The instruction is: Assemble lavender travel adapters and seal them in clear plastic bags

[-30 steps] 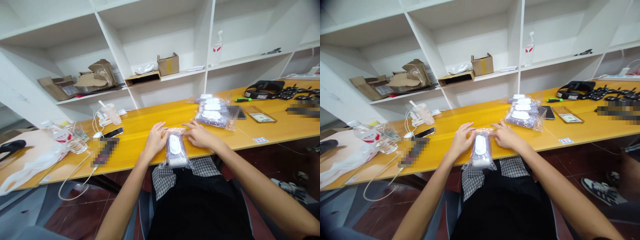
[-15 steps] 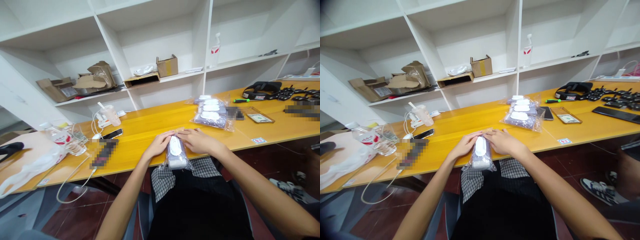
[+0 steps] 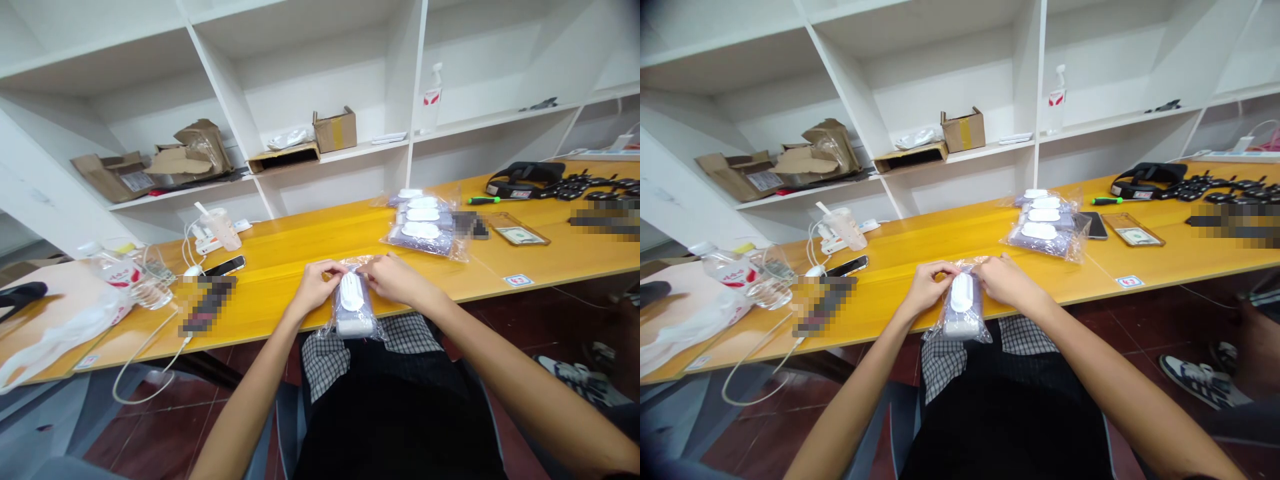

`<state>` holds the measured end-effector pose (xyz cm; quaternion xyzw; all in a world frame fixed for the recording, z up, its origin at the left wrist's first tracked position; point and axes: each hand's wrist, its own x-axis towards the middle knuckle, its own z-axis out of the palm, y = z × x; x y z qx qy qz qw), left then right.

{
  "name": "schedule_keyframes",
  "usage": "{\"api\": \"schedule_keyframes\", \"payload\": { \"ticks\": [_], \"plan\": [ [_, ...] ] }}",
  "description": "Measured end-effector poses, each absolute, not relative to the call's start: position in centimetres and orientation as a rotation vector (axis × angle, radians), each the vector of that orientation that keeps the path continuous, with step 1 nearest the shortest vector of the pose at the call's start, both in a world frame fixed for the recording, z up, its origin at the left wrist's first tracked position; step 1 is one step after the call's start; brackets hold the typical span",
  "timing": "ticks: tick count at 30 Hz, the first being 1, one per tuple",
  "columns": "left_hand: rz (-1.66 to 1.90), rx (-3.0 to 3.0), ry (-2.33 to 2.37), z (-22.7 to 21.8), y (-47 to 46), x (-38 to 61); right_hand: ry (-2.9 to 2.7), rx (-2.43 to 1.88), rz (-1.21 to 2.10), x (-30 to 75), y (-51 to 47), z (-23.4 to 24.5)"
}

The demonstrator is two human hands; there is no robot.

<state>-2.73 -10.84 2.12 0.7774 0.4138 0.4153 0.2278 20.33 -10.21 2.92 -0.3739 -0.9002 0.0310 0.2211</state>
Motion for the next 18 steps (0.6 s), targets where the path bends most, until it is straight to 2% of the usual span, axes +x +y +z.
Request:
{"api": "schedule_keyframes", "payload": {
  "ticks": [4,8,18],
  "plan": [
    [1.051,2.024,1.112,2.2,-10.5,-3.0,-2.501,-1.007,0.064,20.4,-10.4,3.1],
    [1.099,1.879,1.155,2.0,-10.1,-3.0,-2.439,-1.01,0.186,20.5,-10.2,3.0],
    [1.136,2.083,1.277,0.7,-10.0,-1.6,-2.287,-1.129,0.213,19.3,-9.1,1.0]
  ]
}}
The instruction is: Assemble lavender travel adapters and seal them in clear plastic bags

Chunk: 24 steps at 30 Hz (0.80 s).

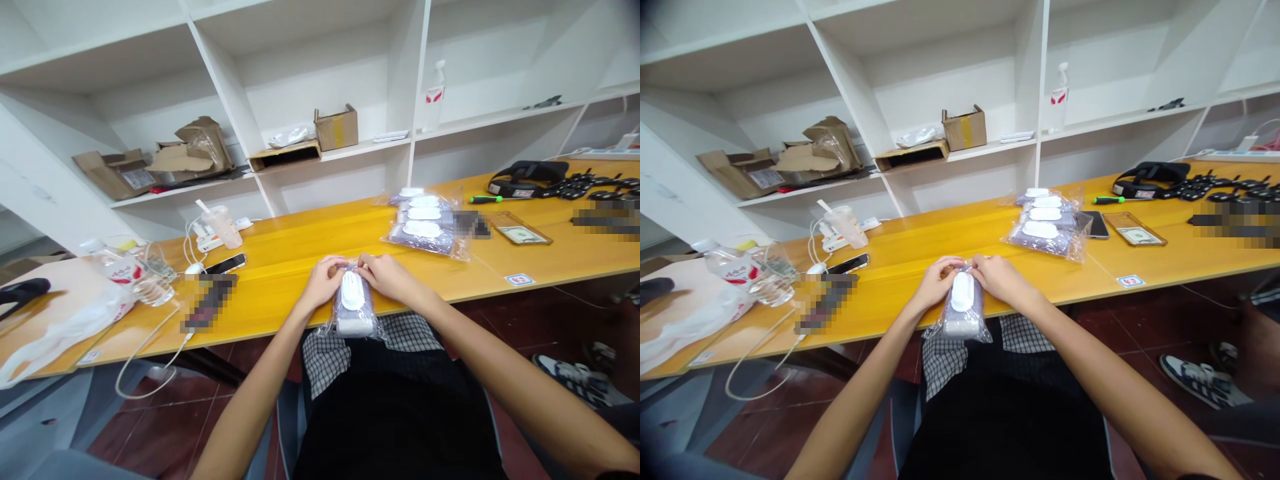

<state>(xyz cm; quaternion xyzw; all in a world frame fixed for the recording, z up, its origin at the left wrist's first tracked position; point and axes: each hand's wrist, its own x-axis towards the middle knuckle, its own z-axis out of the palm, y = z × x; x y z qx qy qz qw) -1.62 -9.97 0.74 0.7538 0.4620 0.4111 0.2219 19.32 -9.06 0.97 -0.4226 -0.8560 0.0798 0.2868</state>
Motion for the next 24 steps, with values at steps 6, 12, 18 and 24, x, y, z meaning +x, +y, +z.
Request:
{"api": "schedule_keyframes", "payload": {
  "ticks": [6,12,18,24],
  "plan": [
    [1.032,2.046,1.22,0.9,-9.9,-1.9,-2.321,-1.17,-0.115,19.3,-9.6,1.5],
    [0.566,2.12,1.047,2.9,-10.8,-4.1,-2.263,-1.224,-0.181,19.0,-9.8,1.3],
    [0.527,2.204,1.109,3.9,-11.3,-4.0,-2.203,-1.21,-0.217,19.0,-9.4,0.8],
    [0.585,2.236,1.166,4.5,-11.7,-3.6,-2.176,-1.124,-0.247,19.4,-9.2,0.4]
  ]
}}
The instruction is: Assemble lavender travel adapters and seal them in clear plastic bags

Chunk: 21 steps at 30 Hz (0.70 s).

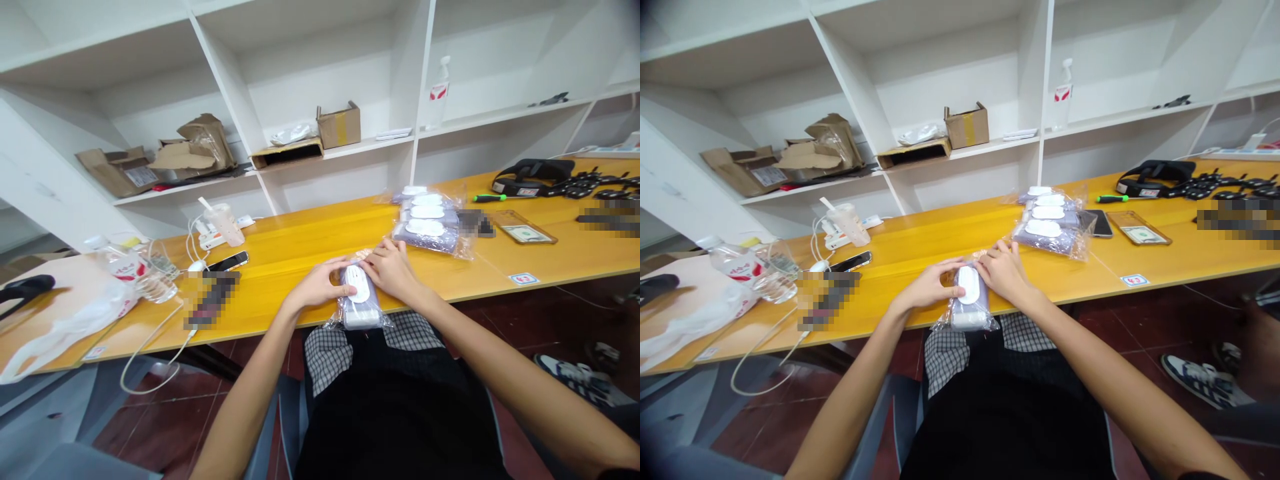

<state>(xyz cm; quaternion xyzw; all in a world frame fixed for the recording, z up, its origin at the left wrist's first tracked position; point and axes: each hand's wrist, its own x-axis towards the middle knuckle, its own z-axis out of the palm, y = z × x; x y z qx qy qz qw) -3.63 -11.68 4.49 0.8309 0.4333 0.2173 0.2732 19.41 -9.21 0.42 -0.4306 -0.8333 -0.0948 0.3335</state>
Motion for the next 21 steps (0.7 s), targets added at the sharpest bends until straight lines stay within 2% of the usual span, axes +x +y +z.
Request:
{"api": "schedule_keyframes", "payload": {
  "ticks": [4,10,21],
  "plan": [
    [0.667,2.215,1.184,4.9,-12.1,-3.4,-2.185,-1.024,-0.233,19.9,-9.3,1.2],
    [0.751,2.205,1.261,4.8,-12.4,-2.6,-2.36,-0.964,0.301,21.3,-9.3,2.9],
    [0.616,2.261,1.29,2.8,-11.0,-3.7,-2.566,-0.979,0.716,23.0,-7.8,1.1]
  ]
}}
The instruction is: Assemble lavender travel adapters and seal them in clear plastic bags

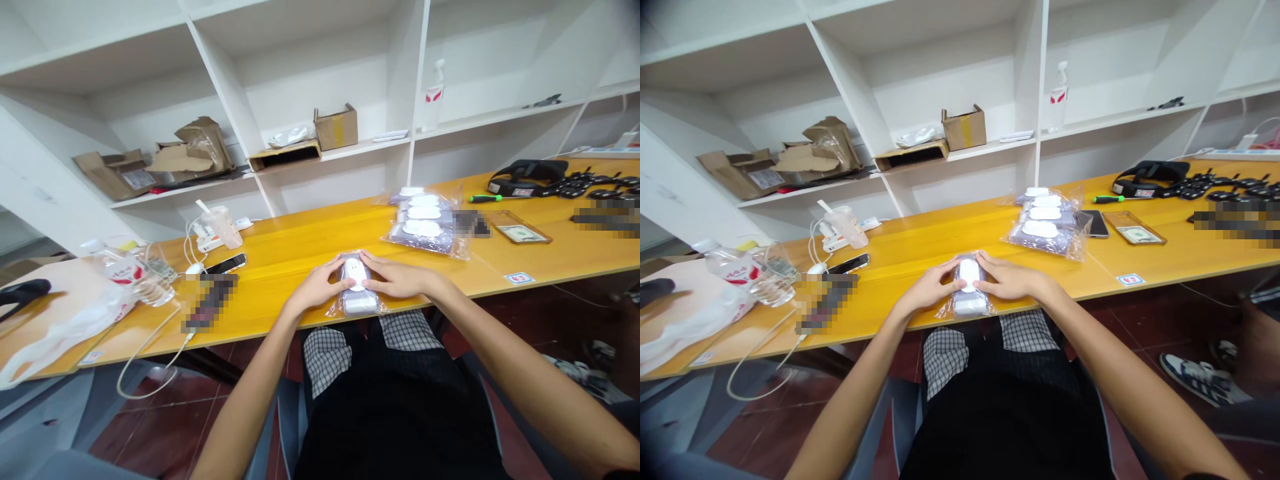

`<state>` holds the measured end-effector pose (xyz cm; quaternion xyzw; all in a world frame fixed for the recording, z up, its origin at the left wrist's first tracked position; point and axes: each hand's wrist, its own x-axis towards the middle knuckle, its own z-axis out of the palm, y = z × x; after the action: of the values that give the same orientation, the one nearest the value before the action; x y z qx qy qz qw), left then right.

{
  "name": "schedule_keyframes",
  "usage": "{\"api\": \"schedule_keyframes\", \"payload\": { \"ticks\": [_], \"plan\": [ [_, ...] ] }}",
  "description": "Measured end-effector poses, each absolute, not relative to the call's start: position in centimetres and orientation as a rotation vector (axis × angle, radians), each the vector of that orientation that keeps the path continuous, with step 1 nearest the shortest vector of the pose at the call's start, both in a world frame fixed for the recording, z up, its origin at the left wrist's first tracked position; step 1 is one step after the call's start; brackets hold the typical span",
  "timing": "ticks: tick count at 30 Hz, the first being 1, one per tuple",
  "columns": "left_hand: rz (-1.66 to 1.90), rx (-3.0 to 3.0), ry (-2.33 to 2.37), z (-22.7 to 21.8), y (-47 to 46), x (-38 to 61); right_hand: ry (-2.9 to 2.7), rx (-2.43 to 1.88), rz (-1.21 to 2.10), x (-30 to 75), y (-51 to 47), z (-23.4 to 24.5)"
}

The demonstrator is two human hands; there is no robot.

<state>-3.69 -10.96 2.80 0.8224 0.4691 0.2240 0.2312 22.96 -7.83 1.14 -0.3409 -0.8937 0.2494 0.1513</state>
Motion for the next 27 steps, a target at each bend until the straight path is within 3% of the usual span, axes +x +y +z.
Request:
{"api": "schedule_keyframes", "payload": {
  "ticks": [10,27],
  "plan": [
    [0.493,2.348,1.213,2.9,-11.2,-3.7,-2.672,-0.908,0.902,25.1,-7.1,1.4],
    [0.506,2.317,1.213,2.7,-11.0,-4.3,-2.574,-1.033,0.595,23.5,-8.2,1.2]
  ]
}}
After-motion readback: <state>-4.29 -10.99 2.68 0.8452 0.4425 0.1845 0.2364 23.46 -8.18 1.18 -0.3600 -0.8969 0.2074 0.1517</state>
